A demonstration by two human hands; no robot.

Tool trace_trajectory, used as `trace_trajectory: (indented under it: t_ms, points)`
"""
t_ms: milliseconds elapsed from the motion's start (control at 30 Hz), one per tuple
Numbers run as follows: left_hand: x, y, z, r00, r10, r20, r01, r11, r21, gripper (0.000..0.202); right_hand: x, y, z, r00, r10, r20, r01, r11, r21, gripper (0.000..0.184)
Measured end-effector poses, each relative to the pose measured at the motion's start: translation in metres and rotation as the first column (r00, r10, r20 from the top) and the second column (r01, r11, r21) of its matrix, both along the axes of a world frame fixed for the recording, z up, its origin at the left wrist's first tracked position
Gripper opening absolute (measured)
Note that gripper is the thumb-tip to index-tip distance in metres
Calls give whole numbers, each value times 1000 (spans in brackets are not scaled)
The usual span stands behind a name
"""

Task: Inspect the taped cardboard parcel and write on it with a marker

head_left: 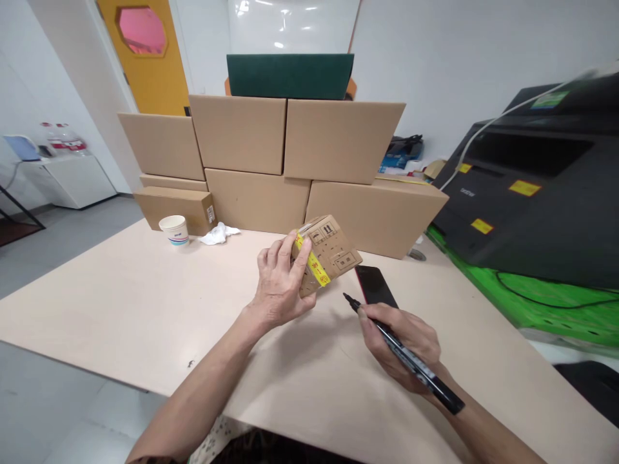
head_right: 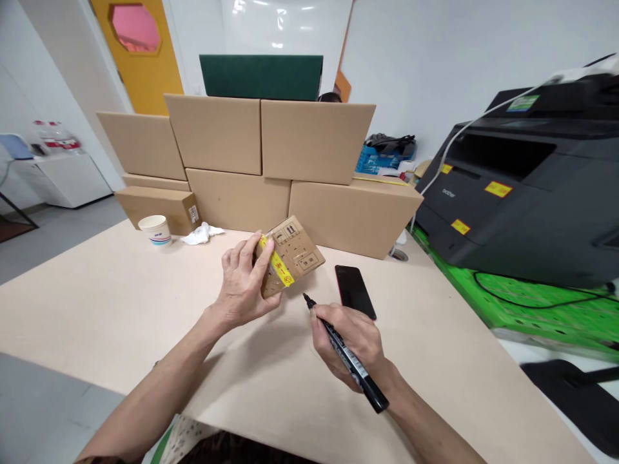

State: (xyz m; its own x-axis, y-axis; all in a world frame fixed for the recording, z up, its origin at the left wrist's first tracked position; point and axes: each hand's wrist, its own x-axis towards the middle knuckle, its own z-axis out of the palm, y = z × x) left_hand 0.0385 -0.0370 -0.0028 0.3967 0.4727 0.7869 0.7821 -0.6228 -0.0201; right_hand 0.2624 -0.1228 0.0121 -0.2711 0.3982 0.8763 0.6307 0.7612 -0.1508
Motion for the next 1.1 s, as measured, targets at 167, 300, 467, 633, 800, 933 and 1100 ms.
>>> trace_trajectory:
  t_ms: [167,300,467,633,800,933,1100]
  points:
    - [-6,1,-1,999,34,34,-32,998,-58,106,-3,5,-10,999,-1,32,1,1000,-12,30]
    - [-11,5,-5,993,54,102,-48,997,-58,109,9,22,-38,962,77,263,-52,993,-102,27]
    - [-12,9,-11,984,72,166,-65,997,-49,110,27,47,-72,826,46,562,238,875,-421,44]
    - [-9,10,-14,975,68,212,-72,997,10,110,37,62,-88,801,9,599,342,815,-469,54]
    - [-5,6,-15,960,98,260,-102,995,2,109,32,69,-83,969,4,247,149,785,-601,40]
    - [1,3,-18,956,56,288,-76,996,57,109,1,76,-65,882,-53,-468,-361,563,-744,45]
    - [10,4,-31,955,-63,291,-2,975,220,107,-34,83,-45,331,-144,-933,-876,320,-360,47]
